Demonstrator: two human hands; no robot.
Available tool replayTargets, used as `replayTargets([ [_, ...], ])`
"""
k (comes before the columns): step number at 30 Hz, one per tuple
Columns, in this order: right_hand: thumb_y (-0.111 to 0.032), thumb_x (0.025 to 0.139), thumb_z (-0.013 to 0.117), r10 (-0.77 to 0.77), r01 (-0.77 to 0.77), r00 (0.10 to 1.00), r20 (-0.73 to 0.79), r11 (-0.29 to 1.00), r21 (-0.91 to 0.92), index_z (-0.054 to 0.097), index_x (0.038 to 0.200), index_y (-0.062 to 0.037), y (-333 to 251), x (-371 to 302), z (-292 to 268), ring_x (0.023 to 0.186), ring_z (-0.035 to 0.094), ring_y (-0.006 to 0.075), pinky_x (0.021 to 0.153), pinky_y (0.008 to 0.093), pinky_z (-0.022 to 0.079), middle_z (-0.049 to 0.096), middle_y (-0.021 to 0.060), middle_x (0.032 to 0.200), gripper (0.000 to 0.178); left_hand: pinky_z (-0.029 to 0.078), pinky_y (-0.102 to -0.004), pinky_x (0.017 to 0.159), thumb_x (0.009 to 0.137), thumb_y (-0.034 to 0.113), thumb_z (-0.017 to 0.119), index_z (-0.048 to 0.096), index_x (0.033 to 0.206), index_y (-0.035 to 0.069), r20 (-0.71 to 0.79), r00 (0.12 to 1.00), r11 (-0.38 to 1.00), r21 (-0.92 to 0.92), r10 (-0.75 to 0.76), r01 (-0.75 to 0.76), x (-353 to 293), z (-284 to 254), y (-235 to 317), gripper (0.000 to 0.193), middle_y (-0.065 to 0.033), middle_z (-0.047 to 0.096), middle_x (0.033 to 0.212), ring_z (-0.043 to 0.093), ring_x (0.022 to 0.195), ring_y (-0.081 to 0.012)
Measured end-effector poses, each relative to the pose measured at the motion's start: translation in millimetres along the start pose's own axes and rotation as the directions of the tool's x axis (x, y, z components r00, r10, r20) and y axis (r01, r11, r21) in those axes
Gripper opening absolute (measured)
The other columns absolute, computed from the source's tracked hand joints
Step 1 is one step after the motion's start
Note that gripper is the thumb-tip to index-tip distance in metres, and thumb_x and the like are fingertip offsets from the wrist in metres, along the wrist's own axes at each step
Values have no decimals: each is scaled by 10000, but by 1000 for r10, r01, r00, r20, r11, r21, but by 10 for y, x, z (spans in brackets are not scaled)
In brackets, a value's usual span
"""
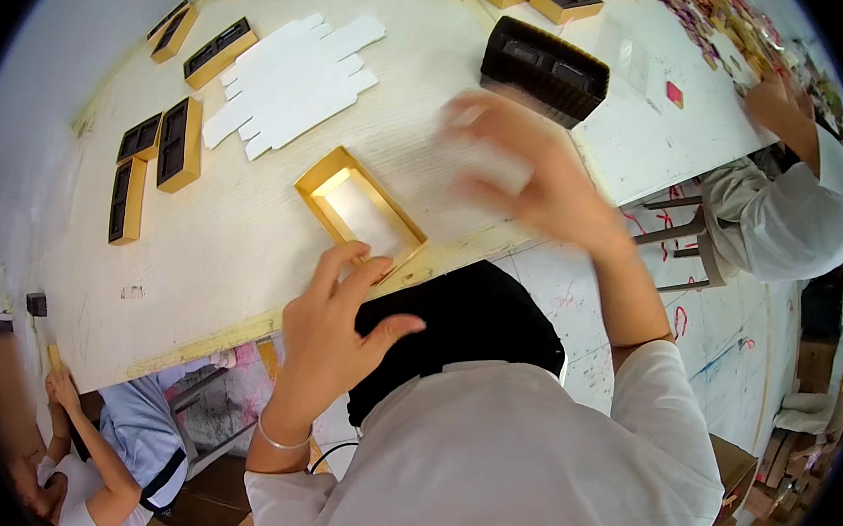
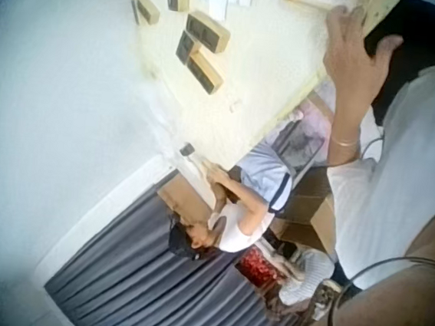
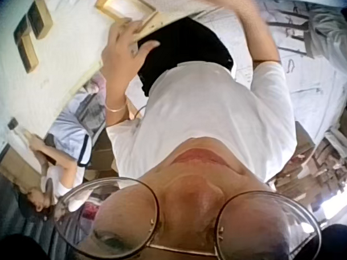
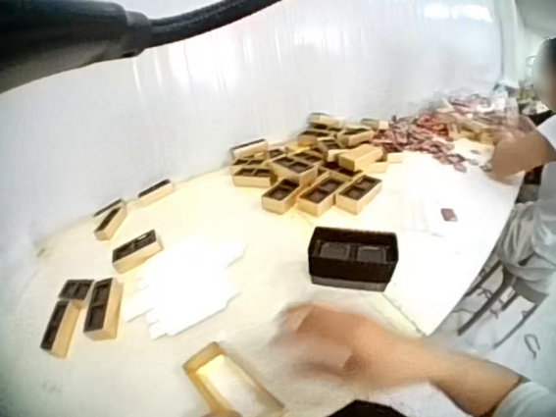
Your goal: The person assembles small rectangular boxes by folding white cardboard inserts and placing them into yellow frames, then inserting dark rectangular blocks. The person repeats this process multiple times at a workbench.
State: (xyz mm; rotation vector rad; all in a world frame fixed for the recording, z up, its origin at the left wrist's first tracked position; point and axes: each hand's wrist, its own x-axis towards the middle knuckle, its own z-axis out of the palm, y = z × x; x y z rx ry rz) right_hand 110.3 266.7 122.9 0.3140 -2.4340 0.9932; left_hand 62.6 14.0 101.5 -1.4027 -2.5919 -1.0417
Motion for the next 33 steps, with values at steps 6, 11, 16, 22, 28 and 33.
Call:
replayTargets([
  [6,-155,813,658,85,-117,993,-81,648,-753,662,928,-22,552,-211,-769,924,572,255,855,369,413,624,82,958,176,443,-396,913,627,476,798,551,1263,101,53,966,914,311,255,-258,405,-542,-162,779,-131,430,1385,515,1126,-343],
  [11,-128,796,667,81,-172,984,-157,631,-757,655,844,-21,513,-105,-732,881,566,281,841,382,417,617,107,843,117,353,-404,1035,652,295,803,494,1322,81,257,962,995,8,93,-98,604,-443,-627,768,-152,455,1377,459,1211,-342],
  [16,-113,816,665,-5,-116,976,-218,835,-538,643,857,-17,525,-28,-831,858,558,249,820,333,428,624,109,889,107,387,-379,987,657,145,792,506,1287,64,234,971,998,-57,51,-39,567,-340,-594,696,-145,536,1237,488,1147,-324],
  [22,-208,874,529,293,-295,954,59,895,334,531,989,-40,-29,-28,-646,814,450,77,730,204,363,508,-2,902,204,428,-383,887,648,171,801,534,1223,63,184,977,994,-49,108,-101,451,-232,-425,644,-125,574,1100,530,1007,-325],
  [28,-239,881,539,524,-660,656,543,748,75,499,981,-60,-231,224,-200,661,425,71,599,248,368,458,-22,712,209,452,-391,824,647,213,809,502,1237,65,126,990,997,-59,65,-58,301,-142,-367,681,-114,578,1044,548,924,-321],
  [33,-222,946,492,265,-169,918,295,935,-313,533,1032,-53,-197,150,238,685,566,165,603,321,448,554,78,840,194,456,-388,838,664,236,804,499,1245,59,157,987,998,-69,13,-2,301,-145,-318,680,-120,572,1069,551,954,-309],
])
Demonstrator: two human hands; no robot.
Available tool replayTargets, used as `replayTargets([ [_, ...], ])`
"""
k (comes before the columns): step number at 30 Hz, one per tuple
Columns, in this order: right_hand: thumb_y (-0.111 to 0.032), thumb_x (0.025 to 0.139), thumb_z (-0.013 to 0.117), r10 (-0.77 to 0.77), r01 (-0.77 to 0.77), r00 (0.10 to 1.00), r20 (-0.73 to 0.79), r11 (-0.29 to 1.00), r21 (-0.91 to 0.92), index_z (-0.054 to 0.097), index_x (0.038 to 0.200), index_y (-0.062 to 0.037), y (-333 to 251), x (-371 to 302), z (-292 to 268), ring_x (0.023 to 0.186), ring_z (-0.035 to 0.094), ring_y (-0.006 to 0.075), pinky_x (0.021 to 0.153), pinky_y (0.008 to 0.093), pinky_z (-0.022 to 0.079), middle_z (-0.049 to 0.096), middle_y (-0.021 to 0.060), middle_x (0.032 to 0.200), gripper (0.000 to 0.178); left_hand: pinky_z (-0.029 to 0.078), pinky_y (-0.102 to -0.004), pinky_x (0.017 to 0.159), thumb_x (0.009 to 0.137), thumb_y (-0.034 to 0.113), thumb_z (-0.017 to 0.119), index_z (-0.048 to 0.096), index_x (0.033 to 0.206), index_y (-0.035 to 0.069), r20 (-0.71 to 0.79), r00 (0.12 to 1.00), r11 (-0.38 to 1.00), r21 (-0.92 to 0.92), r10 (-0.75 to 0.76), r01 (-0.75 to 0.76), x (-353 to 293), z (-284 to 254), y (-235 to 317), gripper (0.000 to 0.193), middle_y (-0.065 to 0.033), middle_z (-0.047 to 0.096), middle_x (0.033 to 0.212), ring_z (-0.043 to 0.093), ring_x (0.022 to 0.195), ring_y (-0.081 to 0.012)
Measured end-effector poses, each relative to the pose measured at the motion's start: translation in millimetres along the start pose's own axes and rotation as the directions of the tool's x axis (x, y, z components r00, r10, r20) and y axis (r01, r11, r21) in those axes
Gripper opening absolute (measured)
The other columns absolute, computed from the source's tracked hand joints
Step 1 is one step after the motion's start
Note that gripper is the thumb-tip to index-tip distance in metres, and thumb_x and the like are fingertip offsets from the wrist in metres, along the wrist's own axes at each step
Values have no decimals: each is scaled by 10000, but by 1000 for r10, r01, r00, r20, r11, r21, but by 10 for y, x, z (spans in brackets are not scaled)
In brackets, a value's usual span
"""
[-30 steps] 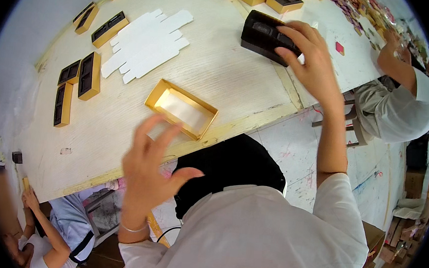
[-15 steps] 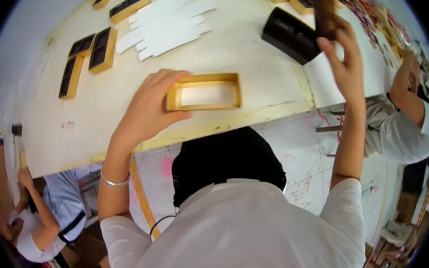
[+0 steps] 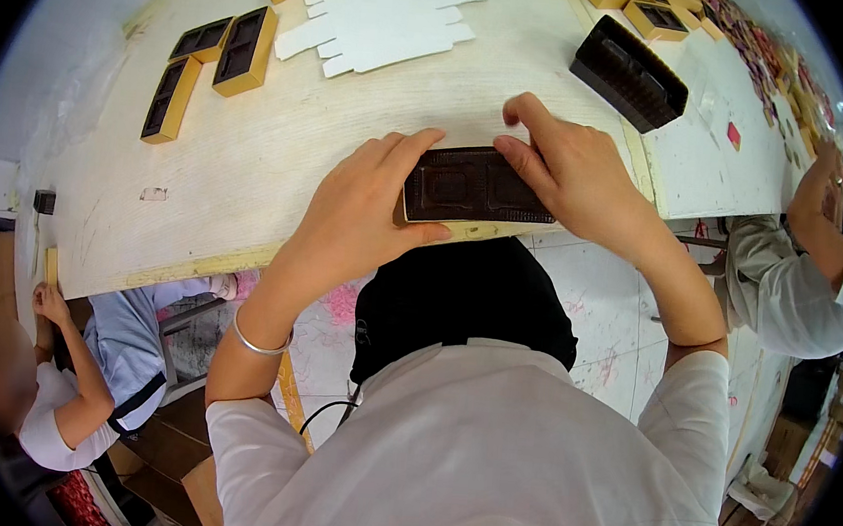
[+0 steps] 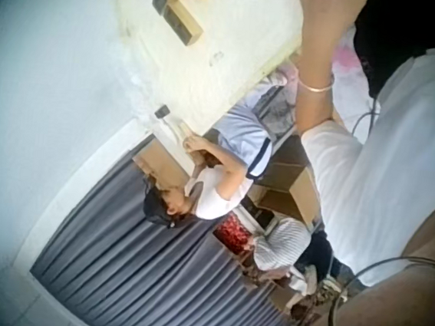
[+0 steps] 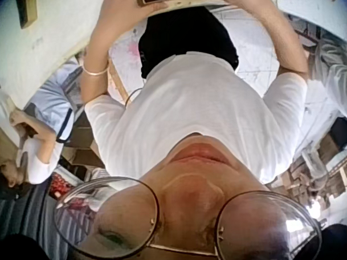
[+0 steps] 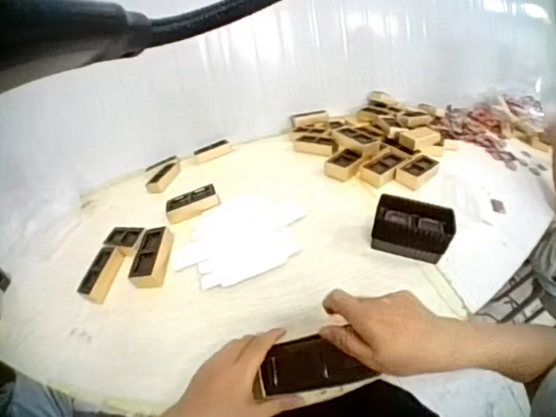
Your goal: The person assembles small rectangular boxes by folding white cardboard inserts and placing them into yellow frames, then inserting dark rectangular blocks. The person repeats this process multiple times at a workbench.
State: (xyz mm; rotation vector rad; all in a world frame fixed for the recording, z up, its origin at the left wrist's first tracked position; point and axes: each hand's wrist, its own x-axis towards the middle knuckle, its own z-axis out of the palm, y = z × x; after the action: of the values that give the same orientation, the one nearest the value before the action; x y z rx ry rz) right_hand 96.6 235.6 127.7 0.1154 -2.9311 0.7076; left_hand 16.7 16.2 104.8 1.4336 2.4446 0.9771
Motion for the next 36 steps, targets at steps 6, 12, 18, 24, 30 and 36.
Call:
replayTargets([
  [6,-160,872,600,-437,420,899,36,883,210,516,1309,-69,240,-142,-324,1099,548,343,854,373,489,464,164,1344,455,398,-405,966,647,327,805,479,1312,68,3,1000,987,159,25,-25,-61,-43,-35,785,-133,525,1212,493,1114,-326],
  [12,-46,706,642,-658,654,748,86,708,-266,635,1076,-16,248,-191,-204,882,608,280,744,336,518,598,128,999,371,371,-432,1006,662,401,775,469,1353,102,-39,965,952,178,260,-250,92,122,-35,813,-115,489,1273,462,1152,-336],
  [18,-114,632,688,-807,733,587,65,496,-466,624,1026,26,277,-140,-89,712,589,229,626,306,496,571,111,847,424,412,-419,950,661,437,756,482,1357,142,-26,955,929,240,295,-281,146,172,-94,804,-91,532,1191,488,1092,-320],
  [24,-199,703,710,-684,699,715,144,692,-182,626,1052,7,255,-110,-219,705,602,225,597,331,485,565,108,794,414,435,-403,914,632,426,772,491,1361,162,5,957,932,225,291,-284,176,132,-120,825,-87,545,1162,501,1048,-310],
  [30,-272,727,720,-678,716,698,230,654,-244,632,1069,-7,160,-57,-234,712,603,238,610,345,485,561,94,794,442,422,-404,903,649,442,766,486,1364,169,9,953,934,194,304,-299,200,113,-146,814,-85,544,1140,495,1043,-298],
  [36,-261,713,728,-634,652,757,157,749,-117,639,1061,-2,172,-58,-209,708,592,237,610,346,487,558,92,786,443,405,-409,907,663,431,767,481,1365,167,14,962,944,191,272,-270,180,115,-146,803,-79,544,1127,488,1055,-294],
])
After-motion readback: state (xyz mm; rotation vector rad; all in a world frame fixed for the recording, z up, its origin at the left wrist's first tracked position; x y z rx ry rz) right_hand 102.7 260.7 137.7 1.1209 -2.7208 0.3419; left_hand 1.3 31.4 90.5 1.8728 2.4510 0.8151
